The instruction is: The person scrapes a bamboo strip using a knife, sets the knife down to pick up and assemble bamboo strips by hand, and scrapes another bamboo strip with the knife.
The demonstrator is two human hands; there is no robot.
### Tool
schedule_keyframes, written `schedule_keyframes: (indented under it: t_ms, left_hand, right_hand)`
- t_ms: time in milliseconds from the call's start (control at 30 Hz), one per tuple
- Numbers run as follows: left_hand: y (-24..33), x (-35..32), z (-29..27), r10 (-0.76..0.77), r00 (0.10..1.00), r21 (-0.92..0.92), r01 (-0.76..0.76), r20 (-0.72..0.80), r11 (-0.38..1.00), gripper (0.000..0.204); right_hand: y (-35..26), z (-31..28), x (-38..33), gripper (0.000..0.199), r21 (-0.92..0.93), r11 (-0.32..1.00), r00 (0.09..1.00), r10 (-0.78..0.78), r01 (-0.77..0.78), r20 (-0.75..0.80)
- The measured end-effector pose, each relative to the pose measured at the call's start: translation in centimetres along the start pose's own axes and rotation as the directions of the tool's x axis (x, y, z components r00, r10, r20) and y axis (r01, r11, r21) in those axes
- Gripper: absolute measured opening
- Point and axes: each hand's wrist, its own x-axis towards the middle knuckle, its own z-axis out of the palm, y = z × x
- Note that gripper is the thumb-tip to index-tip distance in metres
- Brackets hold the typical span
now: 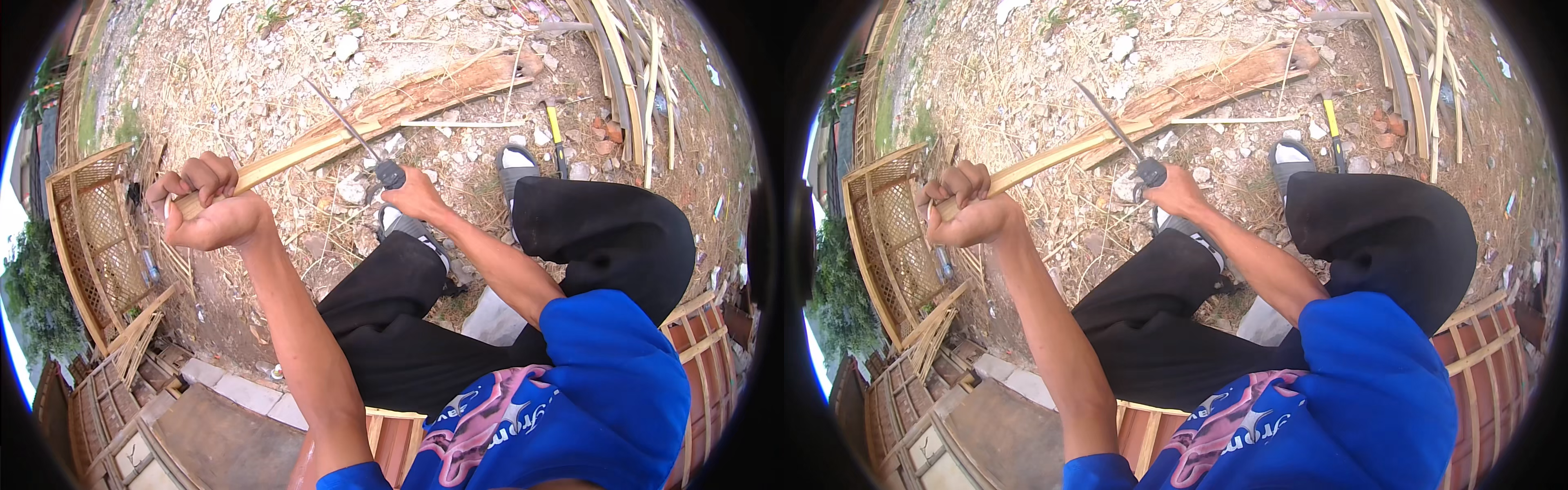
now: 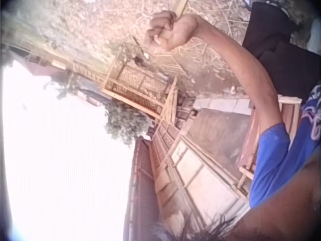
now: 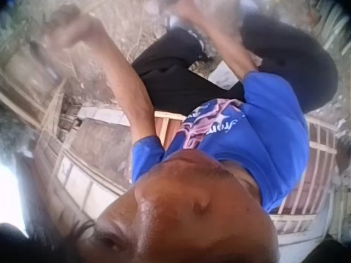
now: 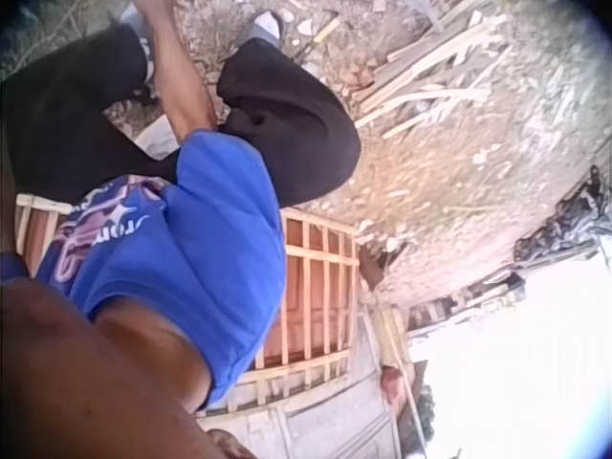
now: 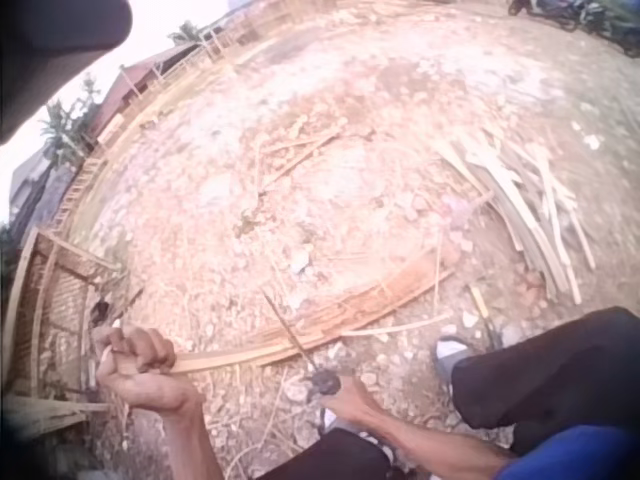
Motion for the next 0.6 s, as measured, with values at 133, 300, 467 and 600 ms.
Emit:
schedule_keyframes:
  t_ms: [133, 300, 467, 600]
  left_hand:
    - [0.9, -0.1, -0.3, -0.007, 0.997, 0.069, 0.012, -0.073, 0.998, 0.023]
    - [0.5, 0.2, 0.2, -0.008, 0.998, 0.072, 0.012, -0.054, 0.997, 0.023]
    - [0.3, -0.1, 0.3, -0.004, 0.998, 0.042, 0.006, -0.063, 0.999, 0.023]
    - [0.6, -0.1, 0.5, -0.013, 0.999, 0.075, 0.016, -0.052, 0.997, 0.023]
  right_hand:
    - [-1.9, 1.9, -1.7, 0.025, -0.127, 0.781, 0.789, -0.615, 0.612, 0.019]
    - [4.4, -0.7, 3.2, 0.028, -0.262, 0.789, 0.820, -0.571, 0.556, 0.022]
    - [14.2, -5.4, 6.5, 0.033, -0.389, 0.916, 0.951, -0.200, 0.096, -0.235]
    - [14.2, -5.4, 6.0, 0.023, -0.150, 0.989, 0.994, 0.001, -0.017, -0.105]
